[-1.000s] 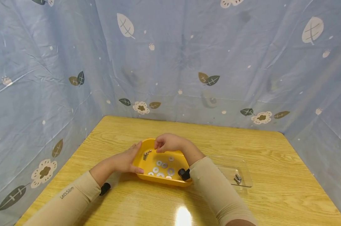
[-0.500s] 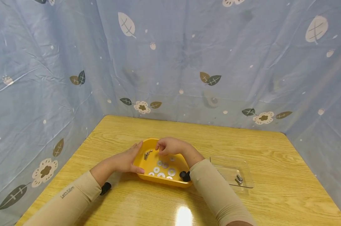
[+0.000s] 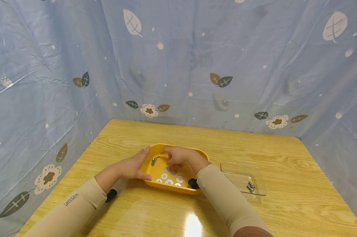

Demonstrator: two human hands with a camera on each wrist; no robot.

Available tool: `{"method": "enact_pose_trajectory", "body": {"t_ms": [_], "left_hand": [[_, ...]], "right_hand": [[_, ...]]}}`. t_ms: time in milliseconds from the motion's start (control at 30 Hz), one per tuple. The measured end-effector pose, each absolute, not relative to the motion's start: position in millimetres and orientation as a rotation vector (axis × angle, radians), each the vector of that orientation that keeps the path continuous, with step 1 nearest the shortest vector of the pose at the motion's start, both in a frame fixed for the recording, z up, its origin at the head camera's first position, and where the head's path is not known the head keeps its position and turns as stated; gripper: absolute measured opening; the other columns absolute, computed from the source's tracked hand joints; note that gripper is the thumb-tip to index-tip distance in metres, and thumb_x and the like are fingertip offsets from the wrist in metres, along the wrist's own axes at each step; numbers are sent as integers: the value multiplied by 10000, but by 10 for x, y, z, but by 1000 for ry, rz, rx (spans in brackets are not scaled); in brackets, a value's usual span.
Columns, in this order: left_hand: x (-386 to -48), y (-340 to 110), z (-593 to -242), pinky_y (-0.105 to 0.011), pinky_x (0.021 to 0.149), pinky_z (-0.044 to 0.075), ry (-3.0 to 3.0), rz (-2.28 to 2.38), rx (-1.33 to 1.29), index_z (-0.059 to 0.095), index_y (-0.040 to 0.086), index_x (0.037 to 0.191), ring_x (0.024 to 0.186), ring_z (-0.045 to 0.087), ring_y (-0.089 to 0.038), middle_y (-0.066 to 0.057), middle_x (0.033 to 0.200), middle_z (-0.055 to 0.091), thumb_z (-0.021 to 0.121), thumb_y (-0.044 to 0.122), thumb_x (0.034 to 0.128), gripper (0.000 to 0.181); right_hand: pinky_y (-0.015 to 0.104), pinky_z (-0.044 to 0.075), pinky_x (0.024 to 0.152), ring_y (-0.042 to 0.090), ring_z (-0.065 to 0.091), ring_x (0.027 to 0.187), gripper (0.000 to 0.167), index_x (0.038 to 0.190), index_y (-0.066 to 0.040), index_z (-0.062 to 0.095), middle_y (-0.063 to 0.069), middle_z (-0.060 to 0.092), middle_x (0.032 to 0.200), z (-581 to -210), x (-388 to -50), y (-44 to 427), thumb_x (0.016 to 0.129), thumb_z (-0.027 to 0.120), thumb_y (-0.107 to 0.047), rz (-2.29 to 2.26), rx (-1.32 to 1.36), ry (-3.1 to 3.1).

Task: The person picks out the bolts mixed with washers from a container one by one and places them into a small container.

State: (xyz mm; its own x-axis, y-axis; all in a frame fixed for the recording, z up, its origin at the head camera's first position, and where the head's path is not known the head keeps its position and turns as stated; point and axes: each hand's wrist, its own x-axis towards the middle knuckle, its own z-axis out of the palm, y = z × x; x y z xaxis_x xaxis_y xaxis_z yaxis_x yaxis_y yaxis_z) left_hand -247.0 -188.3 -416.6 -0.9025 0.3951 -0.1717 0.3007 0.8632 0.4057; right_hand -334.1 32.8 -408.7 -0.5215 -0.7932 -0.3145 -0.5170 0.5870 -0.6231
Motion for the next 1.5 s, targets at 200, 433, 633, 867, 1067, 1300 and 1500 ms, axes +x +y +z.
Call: {"method": "enact_pose_trajectory", "body": {"t_ms": [200,433,633,867,1067,1300,1500], "left_hand": [[-2468,-1879,-4189,-459,1090,173,2778,564,515,-89,76,1464,1388,19,-303,-151,1520,40,656,659,667,1236],[-2464,-1850,-4212,-446,1094,167,2781,569,537,-74,58,1464,1388,28,-306,-149,1519,50,660,651,671,1232],[-2447,-1843,-4217,-450,1094,166,2783,569,523,-77,69,1465,1389,28,-295,-141,1521,59,663,650,668,1233],[-2451,-1842,-4195,-454,1093,168,2779,565,516,-84,69,1464,1390,24,-289,-143,1521,45,663,652,665,1240],[-2457,-1841,-4173,-447,1095,162,2786,562,520,-85,62,1462,1388,27,-300,-159,1516,52,668,645,669,1239],[-2444,-1851,-4149,-447,1093,168,2782,564,516,-84,52,1461,1384,28,-310,-199,1504,66,670,634,676,1234],[-2449,-1862,-4132,-450,1093,164,2778,567,507,-87,61,1462,1384,20,-308,-194,1506,60,666,647,667,1242]], "right_hand": [[259,412,423,138,434,428,625,1421,-230,330,39,568,705,-4175,-3340,244,876,612,-110,-543,-999,2271],[248,396,387,135,418,402,540,1379,-168,410,28,533,668,-4179,-3271,203,878,594,-88,-517,-1040,2285],[297,434,406,185,474,433,451,1303,-107,468,37,566,699,-4183,-3293,248,874,606,-98,-533,-1006,2312],[241,429,403,157,498,454,255,1099,-63,567,-2,500,693,-4173,-3326,261,847,601,-43,-505,-1024,2364],[218,409,403,114,465,449,182,1008,-75,576,-2,483,701,-4182,-3333,269,836,604,-24,-504,-1056,2401],[213,368,371,107,396,385,418,1264,-109,453,-9,498,654,-4212,-3342,242,872,592,-60,-569,-1060,2342],[219,390,370,140,448,400,337,1192,-109,521,-5,537,669,-4223,-3355,208,867,605,-71,-576,-1064,2335]]}}
